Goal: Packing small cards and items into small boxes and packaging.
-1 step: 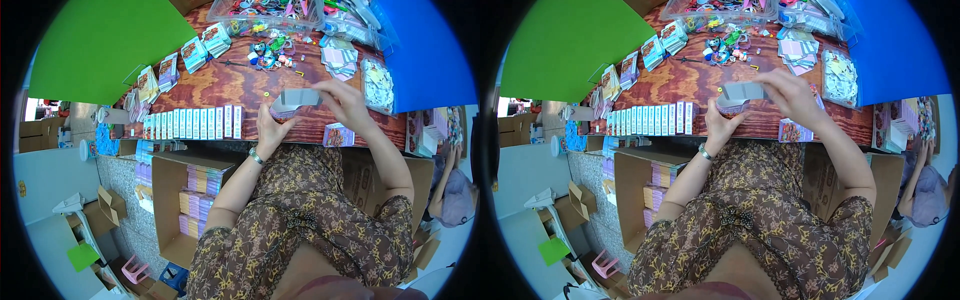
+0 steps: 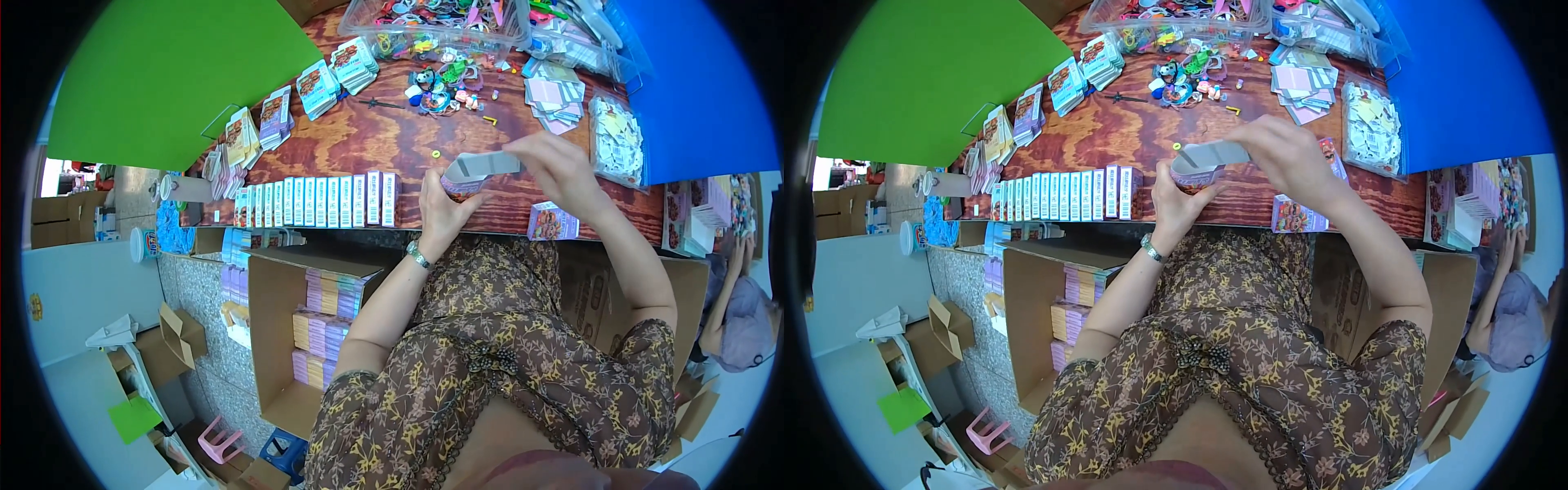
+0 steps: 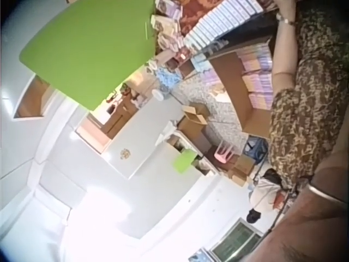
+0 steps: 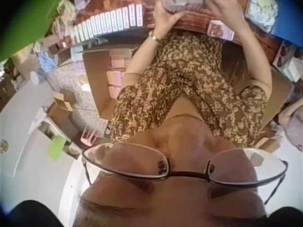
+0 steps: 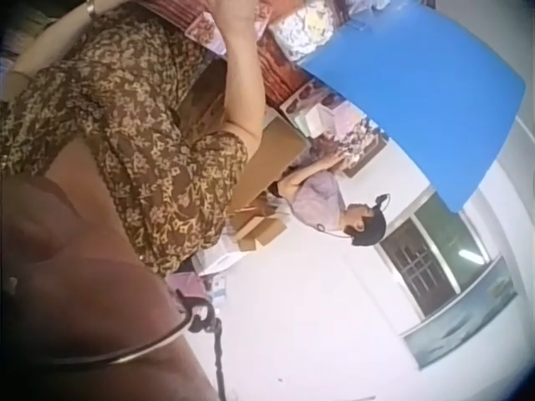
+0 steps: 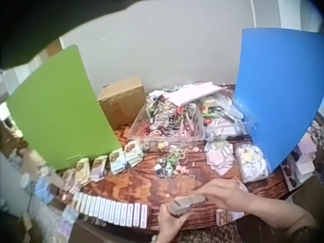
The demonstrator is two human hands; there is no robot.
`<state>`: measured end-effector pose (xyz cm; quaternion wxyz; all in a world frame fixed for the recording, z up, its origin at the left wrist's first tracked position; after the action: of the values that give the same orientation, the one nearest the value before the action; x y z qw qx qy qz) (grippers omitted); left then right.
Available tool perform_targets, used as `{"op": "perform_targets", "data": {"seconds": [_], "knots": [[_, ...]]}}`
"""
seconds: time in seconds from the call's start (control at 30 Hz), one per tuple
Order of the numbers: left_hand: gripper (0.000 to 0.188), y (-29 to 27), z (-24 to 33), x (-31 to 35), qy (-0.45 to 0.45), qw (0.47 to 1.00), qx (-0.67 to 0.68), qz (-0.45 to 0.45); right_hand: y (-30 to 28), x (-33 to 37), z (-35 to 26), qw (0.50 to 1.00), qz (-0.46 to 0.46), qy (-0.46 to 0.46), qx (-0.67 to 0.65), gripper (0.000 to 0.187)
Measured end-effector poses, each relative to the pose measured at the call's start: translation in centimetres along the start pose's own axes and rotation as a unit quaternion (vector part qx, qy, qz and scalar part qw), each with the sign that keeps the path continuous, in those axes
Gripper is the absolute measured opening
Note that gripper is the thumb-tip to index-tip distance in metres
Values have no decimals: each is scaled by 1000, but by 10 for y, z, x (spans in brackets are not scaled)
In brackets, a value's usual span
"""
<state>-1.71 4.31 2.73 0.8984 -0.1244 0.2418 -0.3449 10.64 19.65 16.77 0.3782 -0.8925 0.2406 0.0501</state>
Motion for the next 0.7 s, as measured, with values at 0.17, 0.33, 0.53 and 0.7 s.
{"op": "perform_targets", "data": {"seconds": [0.17, 0.33, 0.53, 0.7], "knots": [[68, -10, 21, 1, 123, 987, -106, 13, 14, -3, -31, 984, -33, -113, 133, 37], [67, -16, 30, 1, 187, 970, -156, 19, 18, -6, -42, 973, -48, -150, 172, 37], [70, -21, 31, 3, 184, 970, -156, 14, 19, -6, -49, 967, -41, -174, 180, 37], [69, -22, 20, 1, 117, 988, -100, -4, 12, -8, -47, 971, 8, -183, 151, 35]]}}
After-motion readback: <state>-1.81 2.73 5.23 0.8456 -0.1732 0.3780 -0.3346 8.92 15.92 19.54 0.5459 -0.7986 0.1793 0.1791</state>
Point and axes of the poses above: each hand's wrist, its own x-axis away from the middle knuckle, its own y-axis out of the palm, z = x × y, the point moved 7 cm from there along -x, towards the middle knuckle, and after that the axes turned 11 degrees about y, right-handed, at the moved point
